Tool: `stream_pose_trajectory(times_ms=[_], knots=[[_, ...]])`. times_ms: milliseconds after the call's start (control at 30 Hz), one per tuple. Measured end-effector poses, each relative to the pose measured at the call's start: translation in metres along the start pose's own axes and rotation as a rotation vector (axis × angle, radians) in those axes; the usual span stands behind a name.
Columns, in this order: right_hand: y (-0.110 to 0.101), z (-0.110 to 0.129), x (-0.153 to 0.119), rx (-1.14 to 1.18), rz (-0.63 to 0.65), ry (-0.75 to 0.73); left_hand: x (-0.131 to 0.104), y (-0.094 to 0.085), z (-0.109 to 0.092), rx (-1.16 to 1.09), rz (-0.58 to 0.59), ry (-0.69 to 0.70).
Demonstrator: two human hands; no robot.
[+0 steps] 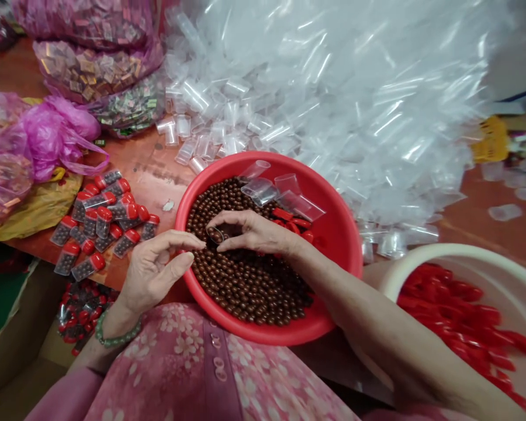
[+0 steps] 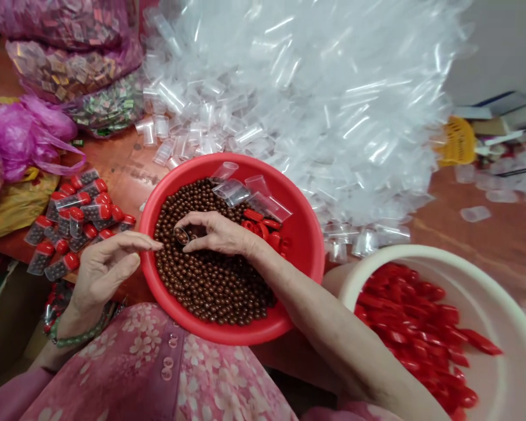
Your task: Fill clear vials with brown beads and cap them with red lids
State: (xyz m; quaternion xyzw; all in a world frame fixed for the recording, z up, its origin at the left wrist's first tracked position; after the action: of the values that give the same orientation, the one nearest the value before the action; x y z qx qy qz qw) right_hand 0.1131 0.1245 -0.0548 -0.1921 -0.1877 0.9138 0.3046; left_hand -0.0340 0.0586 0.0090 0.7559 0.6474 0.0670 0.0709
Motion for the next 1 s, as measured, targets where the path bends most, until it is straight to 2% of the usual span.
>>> stream_pose_trajectory(times_ms=[100, 267, 400, 667, 867, 1000], knots=[[-0.006, 0.003, -0.008, 0.162, -0.029, 0.068, 0.008, 0.005, 0.009, -0.034, -0.026, -0.06], [-0.009, 0.012, -0.016, 0.204, -0.039, 0.047, 0.021, 0.016, 0.025, -0.068, -0.005, -0.204], [-0.018, 0.018, -0.02, 0.2, -0.106, -0.01, 0.03, 0.028, 0.031, -0.004, 0.075, -0.222], [-0.024, 0.029, -0.027, 0.343, -0.106, -0.049, 0.041, 0.055, 0.039, 0.125, 0.304, -0.266], [-0.028, 0.035, -0.031, 0.379, -0.139, -0.036, 0.046, 0.058, 0.036, 0.175, 0.31, -0.231], [-0.034, 0.038, -0.037, 0.334, -0.232, -0.07, 0.045, 0.059, 0.037, 0.284, 0.314, -0.212]])
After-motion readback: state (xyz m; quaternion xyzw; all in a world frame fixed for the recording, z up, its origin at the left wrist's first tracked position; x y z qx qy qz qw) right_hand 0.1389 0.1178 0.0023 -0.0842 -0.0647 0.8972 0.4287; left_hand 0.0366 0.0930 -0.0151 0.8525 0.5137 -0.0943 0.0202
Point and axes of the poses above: each hand's wrist, its own x-axis towards the middle knuckle, its own y-axis out of the palm, z = x × y, the point moved 9 cm from there along x, towards the middle knuckle, and after that the axes turned 6 degrees about -x, right-handed, at the moved point
